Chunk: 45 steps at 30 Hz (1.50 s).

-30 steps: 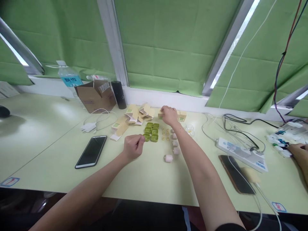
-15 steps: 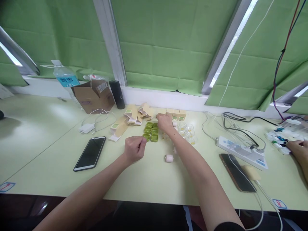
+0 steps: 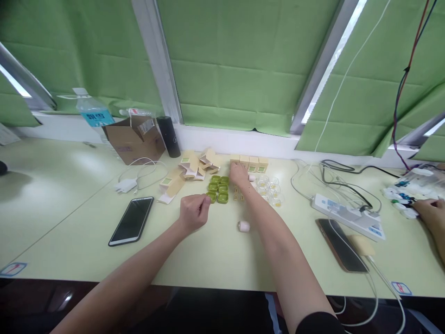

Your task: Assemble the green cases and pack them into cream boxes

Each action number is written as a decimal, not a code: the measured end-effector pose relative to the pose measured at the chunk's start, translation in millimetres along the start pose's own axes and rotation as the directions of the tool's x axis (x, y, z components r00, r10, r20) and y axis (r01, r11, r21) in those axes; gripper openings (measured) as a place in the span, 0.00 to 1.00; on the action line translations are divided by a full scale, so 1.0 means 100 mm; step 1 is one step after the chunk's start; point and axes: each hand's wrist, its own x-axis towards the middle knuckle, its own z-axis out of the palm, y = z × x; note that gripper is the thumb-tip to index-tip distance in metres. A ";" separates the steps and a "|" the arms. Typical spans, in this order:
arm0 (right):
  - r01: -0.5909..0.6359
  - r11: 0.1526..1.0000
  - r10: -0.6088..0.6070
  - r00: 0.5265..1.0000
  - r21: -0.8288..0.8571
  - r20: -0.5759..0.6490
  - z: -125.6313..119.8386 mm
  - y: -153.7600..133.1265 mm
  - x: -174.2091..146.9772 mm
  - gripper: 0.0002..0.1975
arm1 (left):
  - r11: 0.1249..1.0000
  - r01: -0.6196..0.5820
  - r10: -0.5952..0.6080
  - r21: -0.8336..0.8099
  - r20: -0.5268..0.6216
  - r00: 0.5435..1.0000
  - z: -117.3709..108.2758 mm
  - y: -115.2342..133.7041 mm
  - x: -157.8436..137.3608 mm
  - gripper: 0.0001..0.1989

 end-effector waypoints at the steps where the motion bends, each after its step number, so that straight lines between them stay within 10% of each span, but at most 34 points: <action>1: -0.005 1.000 0.005 1.000 0.007 -0.007 -0.01 -0.01 -0.01 0.24 | 1.000 0.003 -0.003 0.006 0.001 1.000 0.00 0.00 0.00 0.19; 16: 0.119 0.902 0.080 0.899 0.415 -0.432 -0.51 0.31 -1.34 0.13 | 0.991 0.132 -0.134 0.037 0.043 0.990 0.00 -0.08 -0.01 0.13; 26: 0.070 0.955 0.138 0.752 0.287 -0.644 -0.34 0.61 -1.66 0.13 | 0.821 0.569 -0.570 0.041 0.052 0.820 0.01 -0.37 0.08 0.07; 45: -0.009 0.975 0.133 0.824 0.220 -0.551 -0.24 0.63 -1.62 0.12 | 0.810 0.452 -0.586 0.375 0.485 0.649 0.10 -0.18 -0.02 0.26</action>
